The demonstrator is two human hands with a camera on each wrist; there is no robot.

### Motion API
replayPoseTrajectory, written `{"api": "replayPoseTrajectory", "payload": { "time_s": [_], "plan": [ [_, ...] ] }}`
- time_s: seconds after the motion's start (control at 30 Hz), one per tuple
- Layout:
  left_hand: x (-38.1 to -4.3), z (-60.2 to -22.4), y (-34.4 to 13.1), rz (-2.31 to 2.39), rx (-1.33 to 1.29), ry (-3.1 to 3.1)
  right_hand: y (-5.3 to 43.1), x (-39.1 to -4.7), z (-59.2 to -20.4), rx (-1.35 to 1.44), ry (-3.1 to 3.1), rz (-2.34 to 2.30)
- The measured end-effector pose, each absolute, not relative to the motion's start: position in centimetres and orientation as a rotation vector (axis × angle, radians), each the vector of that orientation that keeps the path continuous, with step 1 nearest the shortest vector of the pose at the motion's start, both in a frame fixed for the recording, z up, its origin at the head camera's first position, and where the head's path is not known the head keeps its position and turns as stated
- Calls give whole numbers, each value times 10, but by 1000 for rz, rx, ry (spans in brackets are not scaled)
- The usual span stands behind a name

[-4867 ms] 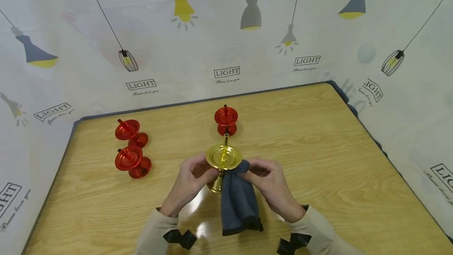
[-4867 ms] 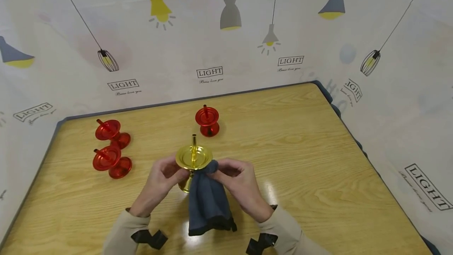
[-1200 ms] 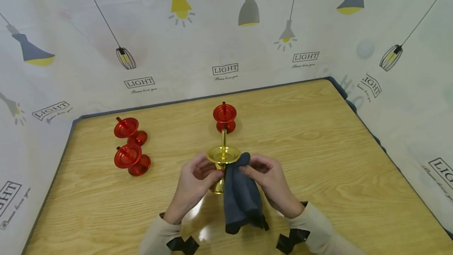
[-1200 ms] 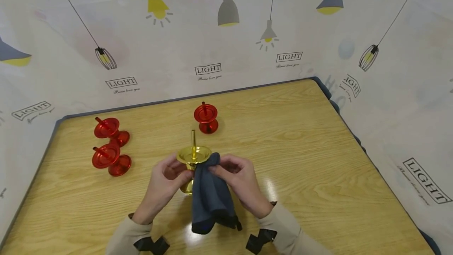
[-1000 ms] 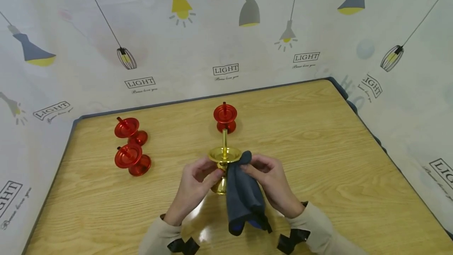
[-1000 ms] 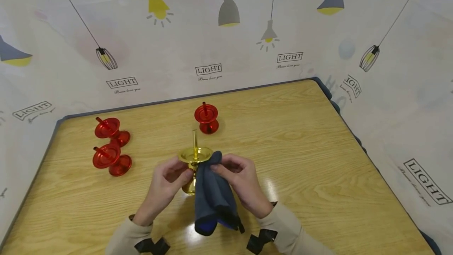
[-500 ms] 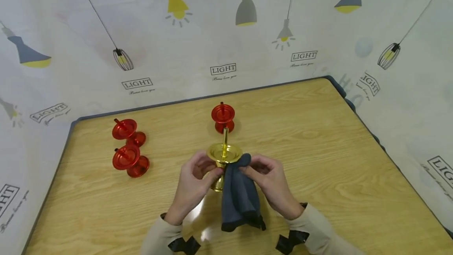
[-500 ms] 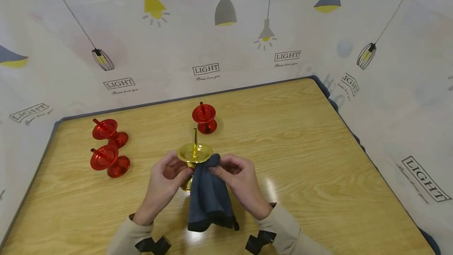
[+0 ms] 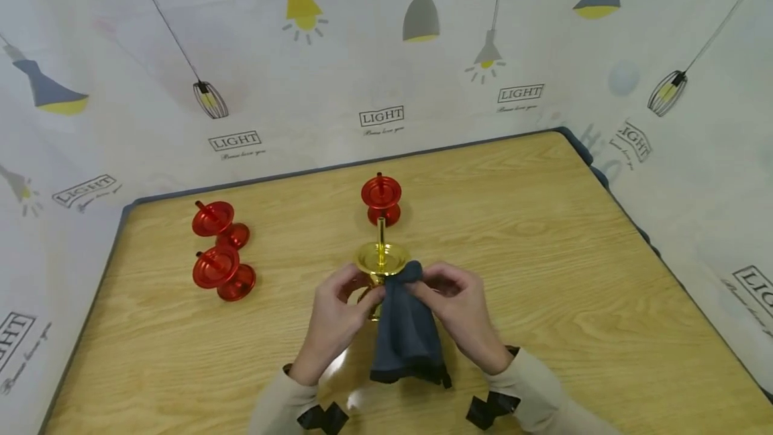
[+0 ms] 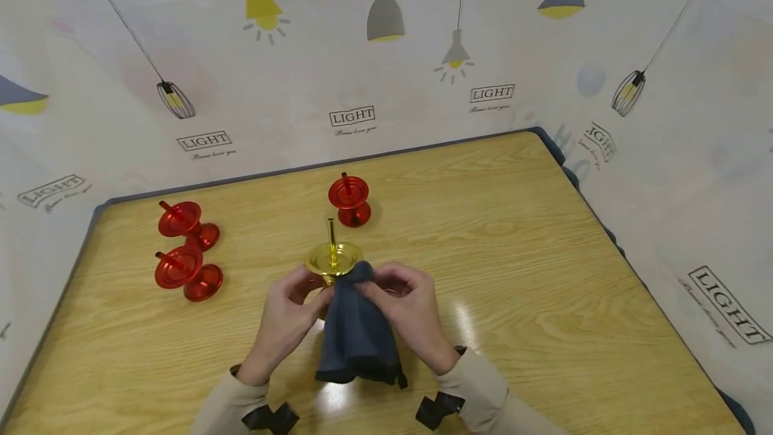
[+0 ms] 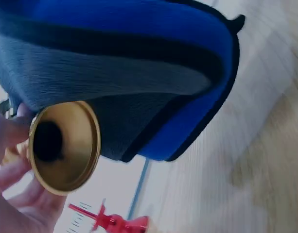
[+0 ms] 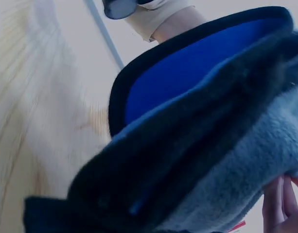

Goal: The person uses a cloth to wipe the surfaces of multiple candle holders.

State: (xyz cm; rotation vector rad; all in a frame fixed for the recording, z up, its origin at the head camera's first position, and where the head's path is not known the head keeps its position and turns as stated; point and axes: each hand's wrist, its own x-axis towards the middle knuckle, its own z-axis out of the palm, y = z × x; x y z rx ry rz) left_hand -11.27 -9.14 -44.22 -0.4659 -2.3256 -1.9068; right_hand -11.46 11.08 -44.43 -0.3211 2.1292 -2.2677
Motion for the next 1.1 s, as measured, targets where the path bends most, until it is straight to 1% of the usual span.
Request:
{"api": "replayPoseTrajectory", "payload": {
  "time_s": [0.1, 0.2, 0.27, 0.33, 0.4, 0.47, 0.57, 0.67, 0.87, 1.1],
  "plan": [
    [-117, -446, -100, -2003, -544, -2322, 111, -115, -443, -380, 2108, -2241],
    [-121, -447, -111, -2113, -651, -2311, 111, -116, -442, -362, 2037, -2220],
    [-123, -448, -116, -2172, -694, -2275, 111, -121, -442, -267, 1951, -2240],
    [-126, -450, -116, -2173, -673, -2260, 112, -127, -442, -97, 1849, -2306],
    [-131, -454, -111, -2129, -578, -2250, 115, -132, -441, 59, 1762, -2413],
    [-138, -461, -105, -2051, -421, -2263, 121, -134, -439, 156, 1733, -2512],
    [-152, -475, -98, -1972, -165, -2284, 133, -132, -435, 160, 1805, -2609],
    [-165, -489, -98, -1918, 12, -2316, 145, -125, -432, 116, 1887, -2650],
    [-173, -502, -106, -1780, 165, -2395, 156, -108, -431, 46, 1983, -2623],
    [-175, -505, -113, -1809, 140, -2398, 152, -101, -431, -58, 2018, -2623]
  ]
}}
